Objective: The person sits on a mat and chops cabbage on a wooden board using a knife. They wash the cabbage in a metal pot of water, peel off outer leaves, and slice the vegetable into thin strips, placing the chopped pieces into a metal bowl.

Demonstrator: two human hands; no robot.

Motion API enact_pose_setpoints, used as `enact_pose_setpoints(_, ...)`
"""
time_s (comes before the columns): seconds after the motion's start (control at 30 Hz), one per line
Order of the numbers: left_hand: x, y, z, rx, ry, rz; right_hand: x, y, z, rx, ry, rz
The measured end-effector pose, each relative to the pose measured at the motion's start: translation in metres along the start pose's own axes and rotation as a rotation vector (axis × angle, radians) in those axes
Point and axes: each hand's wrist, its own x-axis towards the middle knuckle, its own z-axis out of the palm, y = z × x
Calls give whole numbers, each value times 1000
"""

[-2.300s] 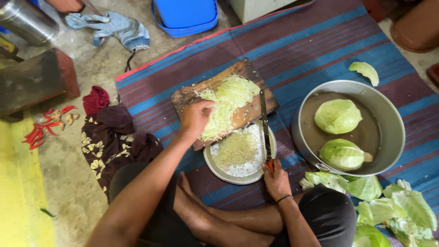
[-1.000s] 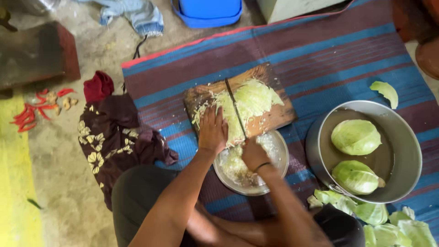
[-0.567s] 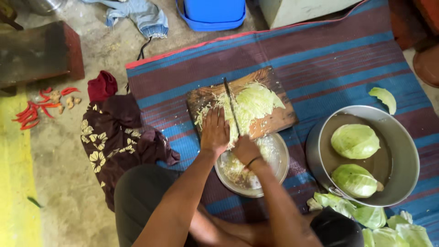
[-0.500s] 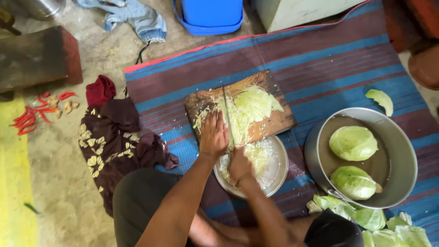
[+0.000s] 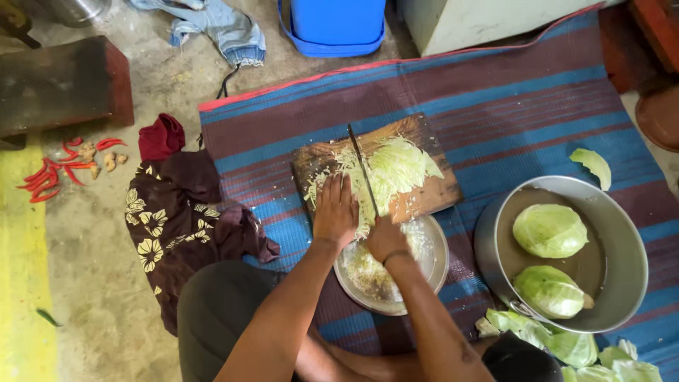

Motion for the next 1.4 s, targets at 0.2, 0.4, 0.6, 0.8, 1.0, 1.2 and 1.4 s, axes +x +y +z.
enact_pose_setpoints(0.2, -8, -6, 9, 20, -39, -33, -26, 30, 50, 65, 34, 100)
enact_pose_setpoints(0.4, 7, -4, -21, -64, -229, -3, -3, 58, 66, 42, 78, -13)
enact_pose_setpoints(0.6, 10, 2, -70, 151, -713, 100, -19, 50, 21, 149, -5, -64)
enact_pose_setpoints(0.8, 7, -1, -47, 184, -635, 89, -53, 28, -25, 123, 56, -114)
enact_pose_setpoints(1.0, 13, 8, -39, 131, -650, 21, -76, 8, -27, 7, -18, 0)
enact_pose_setpoints(1.2, -8, -19, -22, 94, -445, 190, -48, 11, 38, 30, -22, 93)
enact_pose_setpoints(1.4, -4, -25, -13, 109, -300, 272, -30, 27, 34, 47, 42, -47)
